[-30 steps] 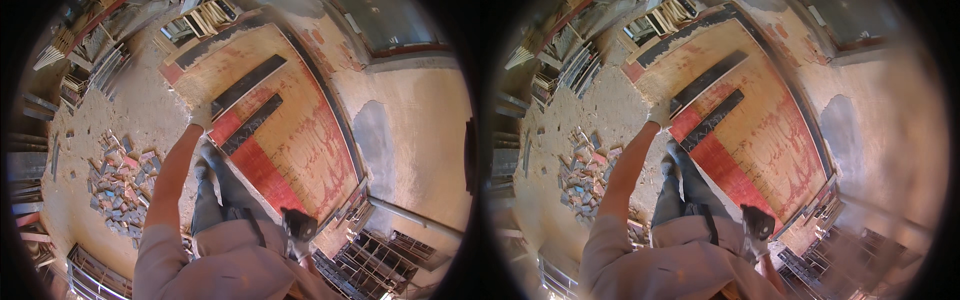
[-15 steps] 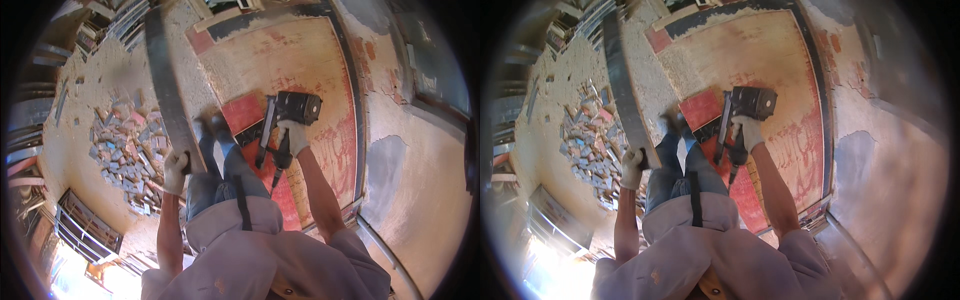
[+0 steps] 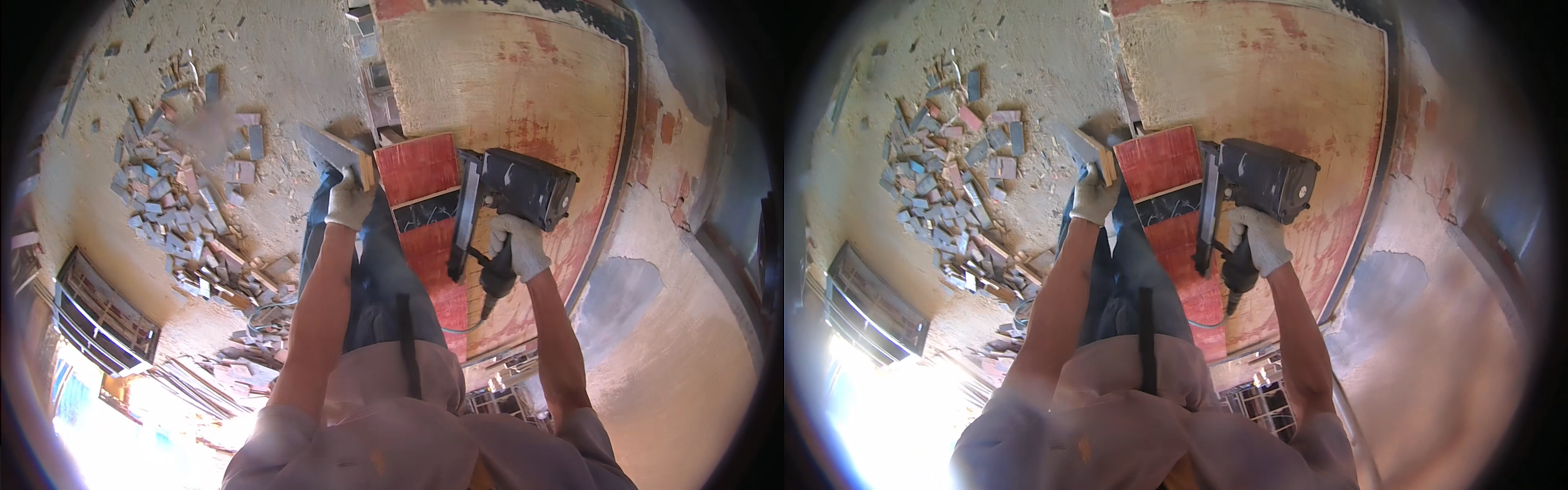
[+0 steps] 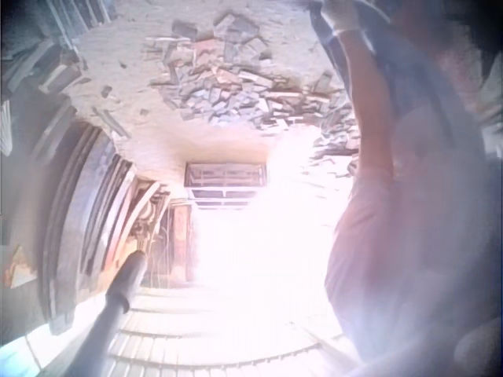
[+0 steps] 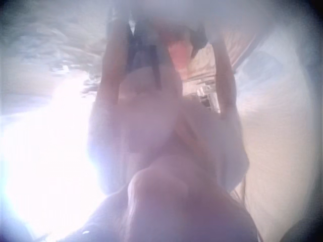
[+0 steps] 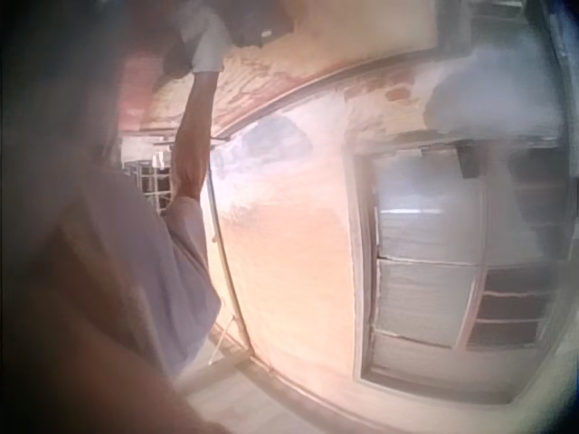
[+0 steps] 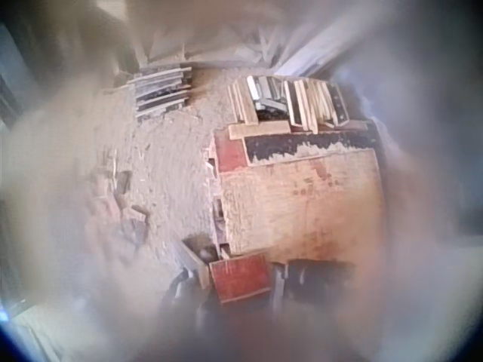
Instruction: The person uses a pneumatic nail gun to attach thin wooden strips to a large wooden board or frame. They repeatedly pick up strips, position them, and drive nails to secure them in place.
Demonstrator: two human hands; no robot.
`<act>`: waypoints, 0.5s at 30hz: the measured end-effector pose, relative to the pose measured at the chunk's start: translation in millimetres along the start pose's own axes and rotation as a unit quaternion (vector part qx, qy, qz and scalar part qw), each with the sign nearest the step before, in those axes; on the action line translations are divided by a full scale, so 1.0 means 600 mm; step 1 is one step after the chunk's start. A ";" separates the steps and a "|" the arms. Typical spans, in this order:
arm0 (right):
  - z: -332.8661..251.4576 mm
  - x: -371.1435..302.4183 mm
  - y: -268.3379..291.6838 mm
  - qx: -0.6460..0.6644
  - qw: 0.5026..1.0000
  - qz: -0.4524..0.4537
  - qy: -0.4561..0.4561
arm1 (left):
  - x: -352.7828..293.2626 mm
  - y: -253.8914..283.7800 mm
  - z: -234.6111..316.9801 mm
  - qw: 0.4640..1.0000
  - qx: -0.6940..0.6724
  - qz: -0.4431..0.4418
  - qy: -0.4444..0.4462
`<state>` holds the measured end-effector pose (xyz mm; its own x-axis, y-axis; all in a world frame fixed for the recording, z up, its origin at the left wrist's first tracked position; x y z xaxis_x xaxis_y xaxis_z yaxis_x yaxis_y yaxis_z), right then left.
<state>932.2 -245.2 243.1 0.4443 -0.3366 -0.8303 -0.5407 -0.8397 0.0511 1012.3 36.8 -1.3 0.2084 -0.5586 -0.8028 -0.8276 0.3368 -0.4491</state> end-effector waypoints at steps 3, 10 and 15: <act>-0.021 -0.002 0.019 -0.224 0.974 -0.028 0.022 | 0.046 0.038 -0.020 0.997 -0.003 -0.076 0.013; -0.066 -0.014 0.089 -0.424 0.864 -0.186 0.199 | 0.027 -0.012 -0.075 0.988 0.007 -0.126 0.086; -0.155 0.018 -0.067 -0.512 0.789 -0.314 0.131 | 0.010 -0.041 -0.079 0.991 -0.010 -0.091 0.093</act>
Point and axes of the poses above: each hand's wrist, its own x-axis towards the middle knuckle, its own y-axis out of the back of the hand, z = x × y, the point moved 1 cm from there along x, towards the middle knuckle, and after that the axes turned 11 degrees about y, right-handed, at the moved point
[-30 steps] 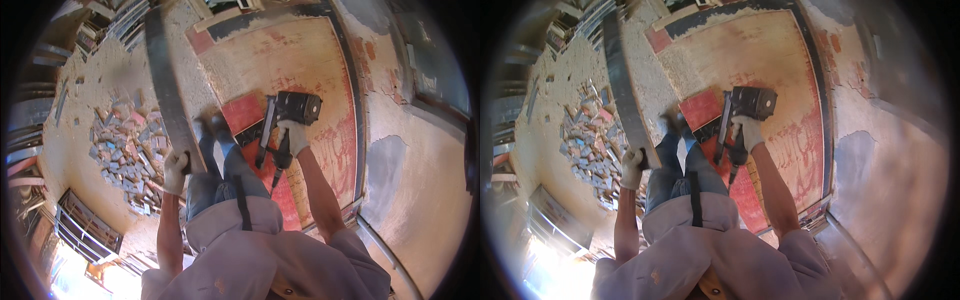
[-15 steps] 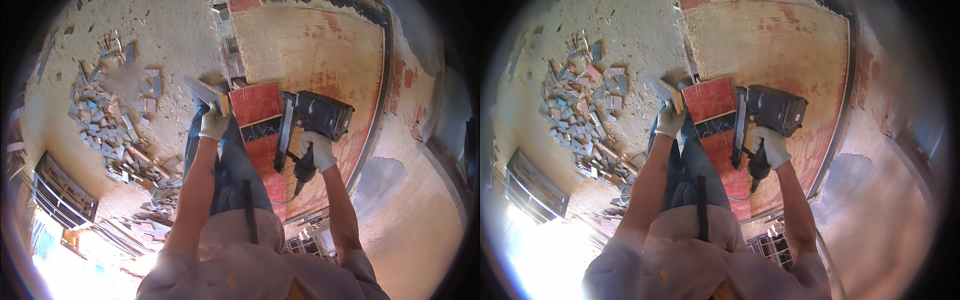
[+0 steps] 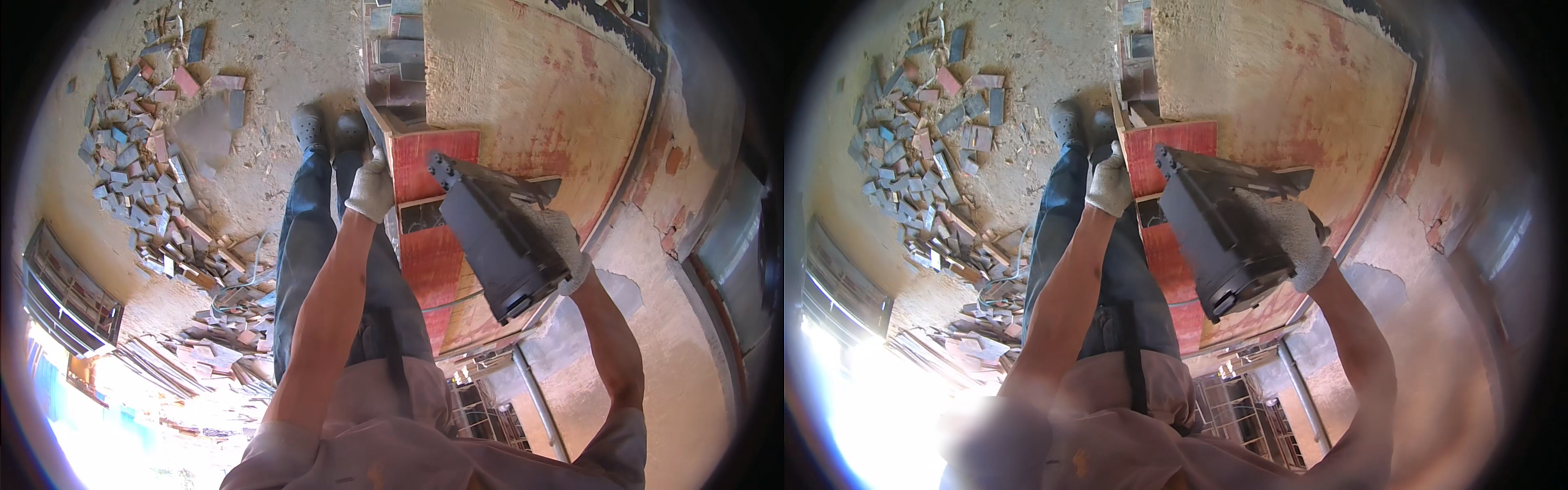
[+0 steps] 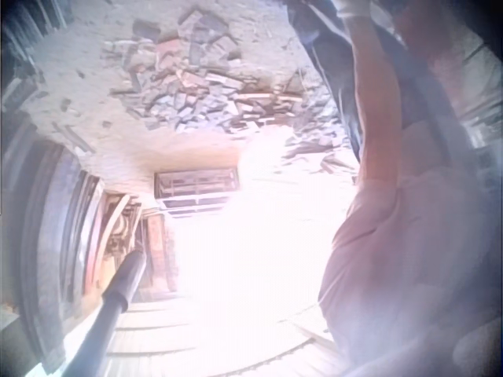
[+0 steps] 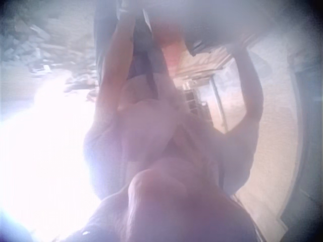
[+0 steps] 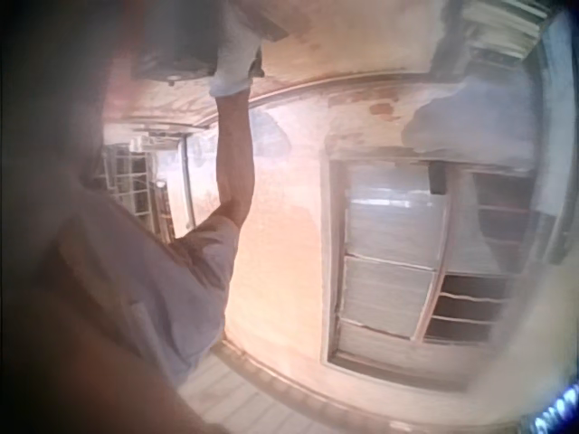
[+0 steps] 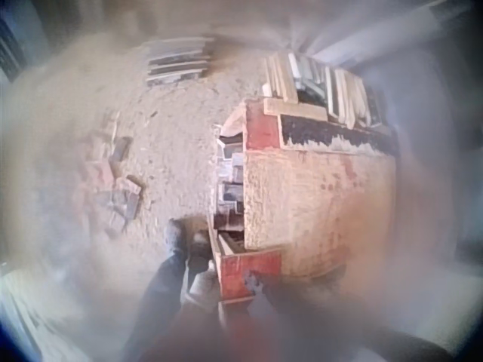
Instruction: The person uses a pneumatic nail gun to attach thin wooden strips to a large wooden board or frame. They repeatedly pick up strips, position them, and drive nails to secure them in place.
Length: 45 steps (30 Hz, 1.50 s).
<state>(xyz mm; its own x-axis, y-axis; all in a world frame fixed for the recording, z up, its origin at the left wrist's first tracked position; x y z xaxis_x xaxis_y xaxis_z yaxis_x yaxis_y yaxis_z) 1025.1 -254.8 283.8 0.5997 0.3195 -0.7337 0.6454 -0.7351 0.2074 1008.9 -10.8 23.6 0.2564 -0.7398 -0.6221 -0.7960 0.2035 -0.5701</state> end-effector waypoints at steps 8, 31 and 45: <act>-0.009 0.055 0.004 -0.230 0.961 -0.011 0.155 | -0.001 -0.002 -0.005 1.000 0.007 0.030 -0.005; -0.032 0.108 0.004 -0.209 0.964 -0.044 0.159 | 0.000 0.007 -0.008 1.000 -0.003 0.013 -0.012; -0.047 0.109 0.003 -0.271 0.950 -0.044 0.150 | 0.010 0.020 -0.007 1.000 -0.006 -0.006 -0.015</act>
Point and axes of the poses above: each hand's wrist, its own x-axis towards the middle knuckle, its own y-axis out of the back of the hand, z = x × y, the point moved 1 cm from there along x, towards the middle knuckle, and after that the axes turned 11 degrees about y, right-handed, at the moved point
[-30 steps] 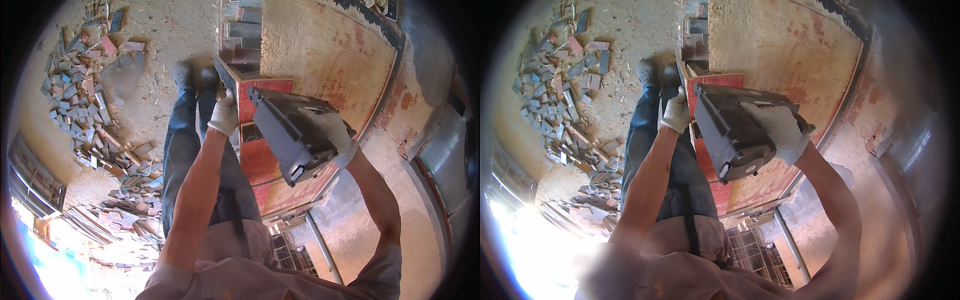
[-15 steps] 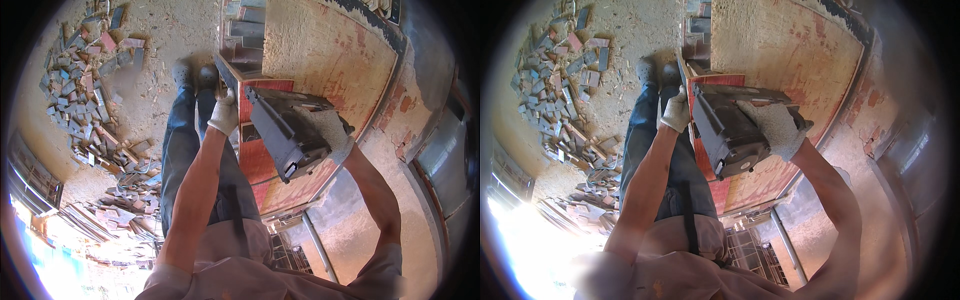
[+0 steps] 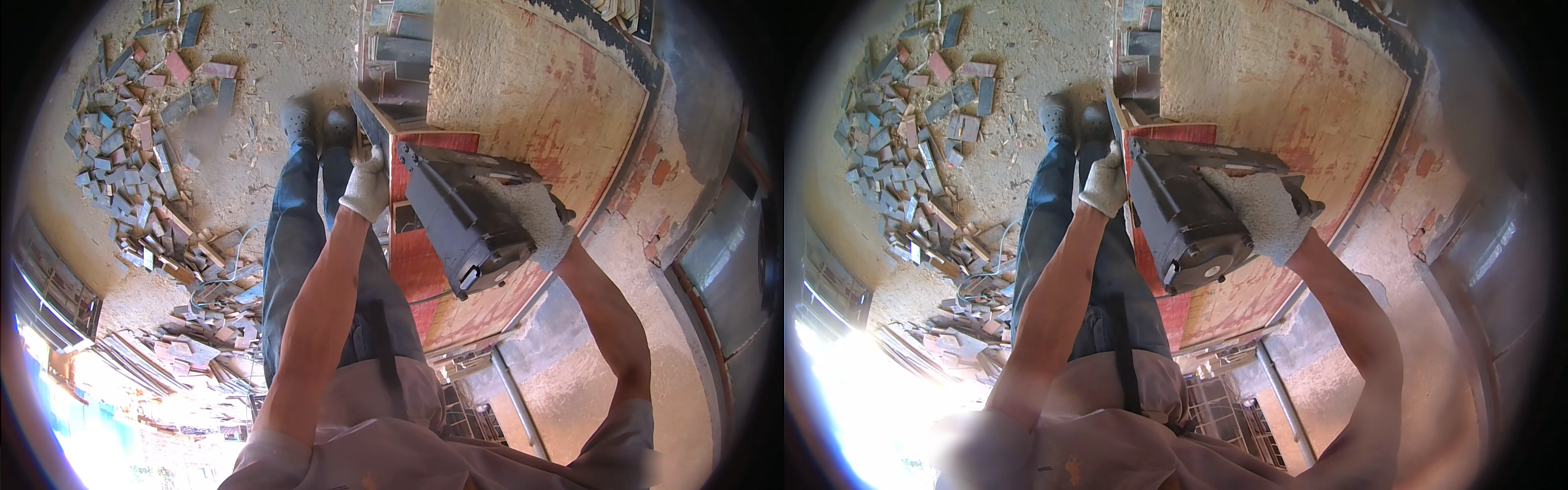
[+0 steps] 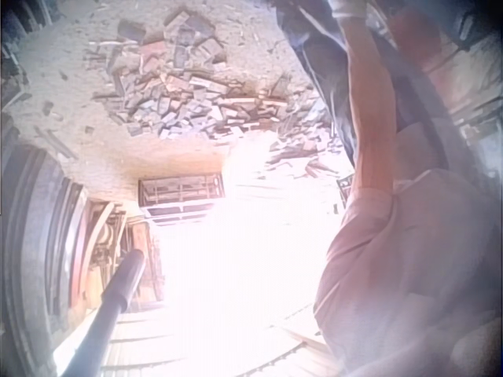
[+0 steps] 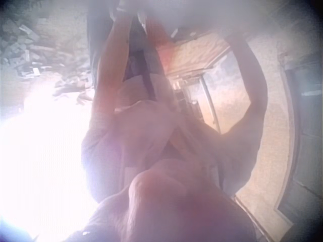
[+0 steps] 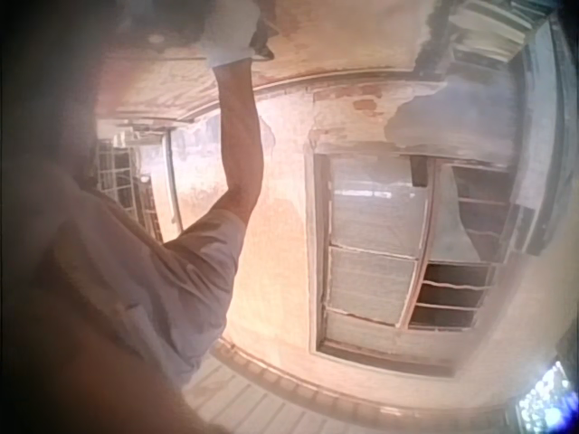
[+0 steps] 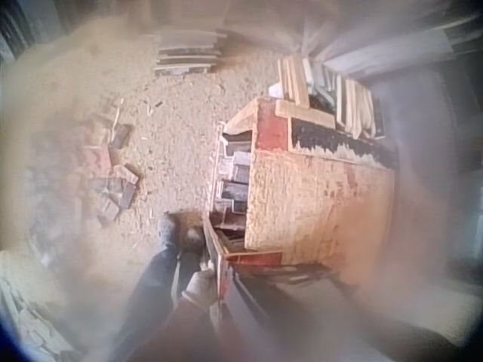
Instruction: The person uses a pneumatic nail gun to attach thin wooden strips to a large wooden board or frame. They repeatedly pick up strips, position them, and drive nails to secure them in place.
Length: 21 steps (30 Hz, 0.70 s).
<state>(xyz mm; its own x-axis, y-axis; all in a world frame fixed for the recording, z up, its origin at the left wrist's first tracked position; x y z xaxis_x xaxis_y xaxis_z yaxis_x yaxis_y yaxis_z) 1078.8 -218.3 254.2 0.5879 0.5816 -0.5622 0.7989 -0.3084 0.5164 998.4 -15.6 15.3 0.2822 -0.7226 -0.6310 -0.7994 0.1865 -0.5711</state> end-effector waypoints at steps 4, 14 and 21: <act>0.003 -0.003 -0.008 0.026 0.999 0.022 0.018 | 0.000 0.008 0.003 0.997 -0.014 -0.065 0.032; -0.003 0.000 -0.005 0.001 1.000 0.016 -0.005 | 0.001 0.002 0.001 1.000 -0.005 0.003 0.012; -0.019 -0.021 -0.006 0.061 0.996 0.056 0.023 | -0.010 -0.016 -0.005 1.000 0.004 0.010 0.010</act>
Point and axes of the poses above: each hand's wrist, its own x-axis towards the middle knuckle, its own y-axis out of the back of the hand, z = x × y, the point moved 1 cm from there along x, towards the middle knuckle, and after that the axes turned 11 degrees about y, right-handed, at the moved point
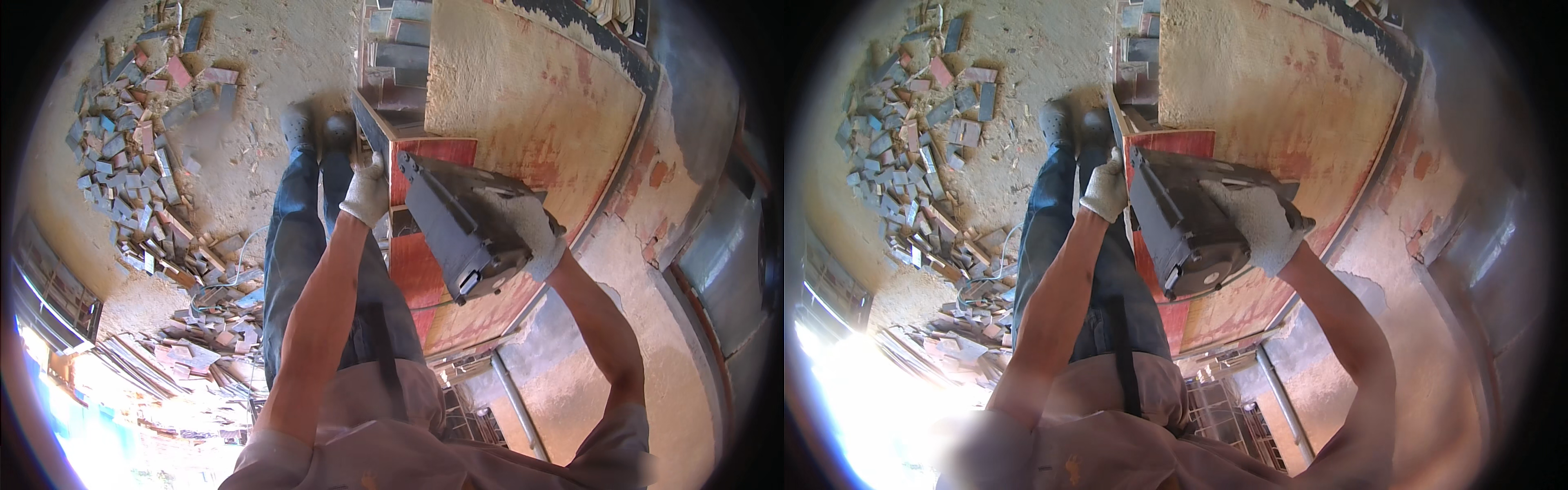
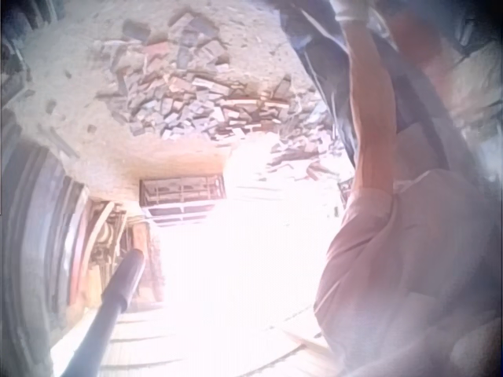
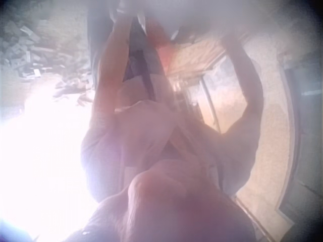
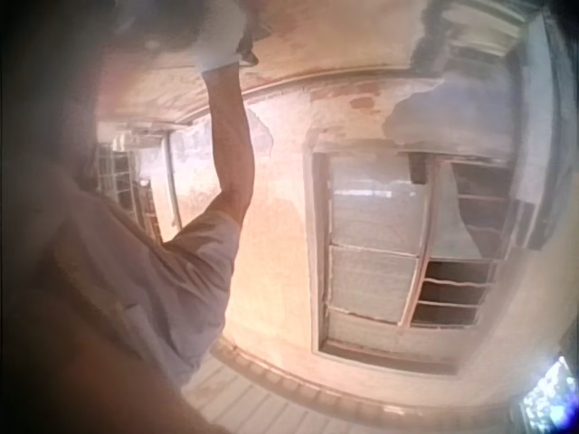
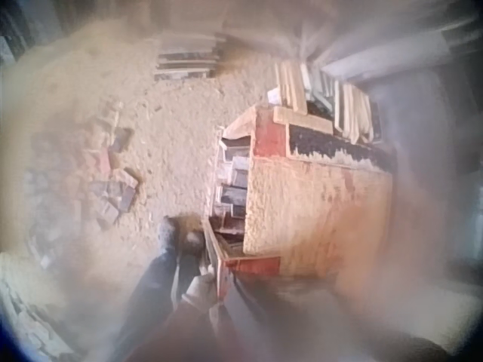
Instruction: The person uses a pneumatic nail gun to attach thin wooden strips to a large wooden board or frame. They repeatedly pick up strips, position them, and drive nails to secure them in place.
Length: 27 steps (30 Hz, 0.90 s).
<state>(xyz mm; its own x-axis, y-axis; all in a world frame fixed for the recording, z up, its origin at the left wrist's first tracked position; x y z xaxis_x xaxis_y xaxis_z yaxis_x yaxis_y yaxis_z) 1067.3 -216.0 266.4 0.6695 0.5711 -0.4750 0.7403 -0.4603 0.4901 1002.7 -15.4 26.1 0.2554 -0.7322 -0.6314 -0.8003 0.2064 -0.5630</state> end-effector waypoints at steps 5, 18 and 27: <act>-0.001 0.000 -0.006 -0.042 0.998 -0.036 -0.008 | 0.009 0.008 0.005 0.999 -0.010 -0.031 0.008; 0.001 0.003 -0.006 0.019 0.999 -0.038 -0.008 | 0.009 0.022 0.011 0.990 -0.026 -0.128 0.052; 0.014 -0.029 -0.037 0.034 0.999 -0.016 -0.020 | 0.009 0.000 0.005 1.000 -0.008 -0.021 0.011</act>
<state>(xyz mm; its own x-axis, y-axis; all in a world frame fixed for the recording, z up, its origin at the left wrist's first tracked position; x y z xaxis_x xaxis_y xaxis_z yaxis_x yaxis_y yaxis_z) 1039.9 -221.6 257.6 0.6462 0.5590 -0.5195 0.7630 -0.4876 0.4244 1005.6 -17.1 21.1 0.2768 -0.7543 -0.5953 -0.7976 0.1651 -0.5801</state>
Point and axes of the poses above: each hand's wrist, its own x-axis towards the middle knuckle, its own y-axis out of the back of the hand, z = x × y, the point moved 1 cm from there along x, towards the middle knuckle, and after that the axes turned 11 degrees about y, right-handed, at the moved point
